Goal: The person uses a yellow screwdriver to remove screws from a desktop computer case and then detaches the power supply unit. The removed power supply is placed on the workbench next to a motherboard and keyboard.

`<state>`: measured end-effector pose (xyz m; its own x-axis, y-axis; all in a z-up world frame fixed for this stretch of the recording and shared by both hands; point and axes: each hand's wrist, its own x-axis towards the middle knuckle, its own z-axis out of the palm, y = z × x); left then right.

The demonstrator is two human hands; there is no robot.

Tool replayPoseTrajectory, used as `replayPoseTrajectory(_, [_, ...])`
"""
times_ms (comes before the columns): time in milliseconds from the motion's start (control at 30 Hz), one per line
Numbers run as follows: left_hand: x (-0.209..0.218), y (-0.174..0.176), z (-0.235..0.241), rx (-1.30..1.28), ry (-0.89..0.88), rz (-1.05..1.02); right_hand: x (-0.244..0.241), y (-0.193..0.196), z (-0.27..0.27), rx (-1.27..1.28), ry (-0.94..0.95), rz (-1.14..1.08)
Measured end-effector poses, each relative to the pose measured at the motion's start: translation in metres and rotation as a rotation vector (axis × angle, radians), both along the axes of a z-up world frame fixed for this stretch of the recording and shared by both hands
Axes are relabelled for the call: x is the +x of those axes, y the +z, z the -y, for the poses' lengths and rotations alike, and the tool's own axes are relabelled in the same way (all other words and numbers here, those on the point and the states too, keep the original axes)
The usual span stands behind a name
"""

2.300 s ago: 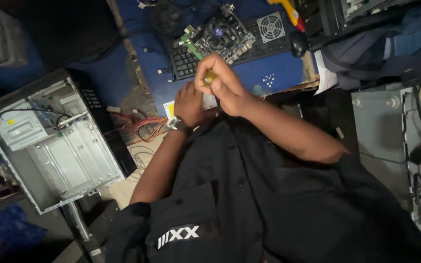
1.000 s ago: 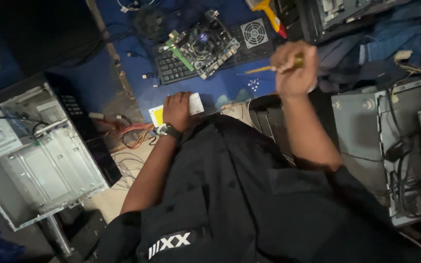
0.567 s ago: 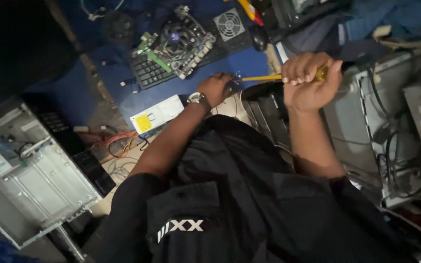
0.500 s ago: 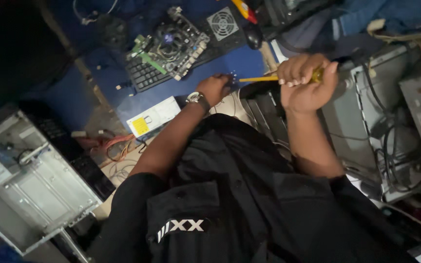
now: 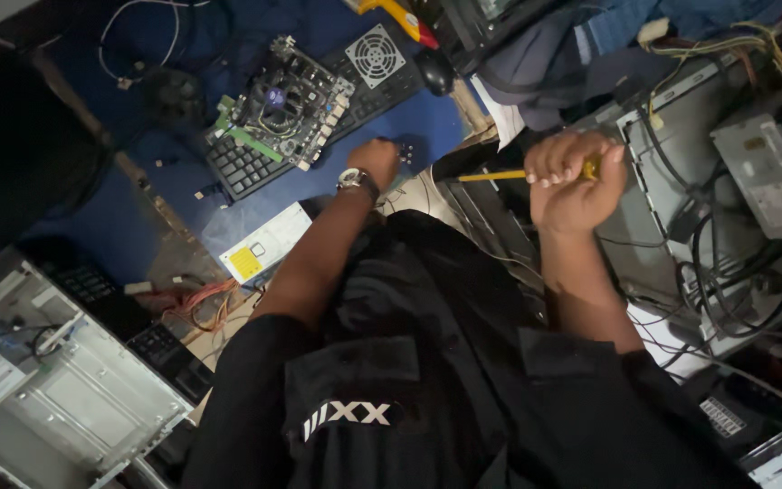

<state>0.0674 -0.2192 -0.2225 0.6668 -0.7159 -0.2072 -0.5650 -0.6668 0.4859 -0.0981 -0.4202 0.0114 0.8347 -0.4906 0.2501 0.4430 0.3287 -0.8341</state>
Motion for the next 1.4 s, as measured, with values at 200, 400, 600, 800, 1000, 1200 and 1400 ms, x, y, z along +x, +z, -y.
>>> replayPoseTrajectory(200, [0.001,0.008,-0.006,-0.048,0.049,0.021,-0.01,0.0,-0.002,-0.01,-0.06,-0.021])
replayPoseTrajectory(400, [-0.018,0.072,-0.053,-0.444,0.361,-0.088,0.004,0.013,-0.018,0.007,-0.005,-0.001])
replayPoseTrajectory(600, [-0.051,0.154,-0.105,-0.737,0.18,-0.269,0.04,0.038,-0.074,-0.091,0.263,0.081])
replayPoseTrajectory(800, [-0.081,0.193,-0.162,-0.746,0.217,-0.125,0.076,0.069,-0.159,-0.143,0.595,0.126])
replayPoseTrajectory(1000, [-0.101,0.188,-0.249,-0.801,0.436,0.075,0.102,0.096,-0.24,-0.818,0.882,0.293])
replayPoseTrajectory(1200, [-0.111,0.178,-0.318,-0.755,0.615,0.052,0.111,0.115,-0.301,-1.004,0.962,0.28])
replayPoseTrajectory(1400, [-0.112,0.169,-0.345,-0.793,0.634,0.02,0.116,0.109,-0.337,-0.949,1.023,0.238])
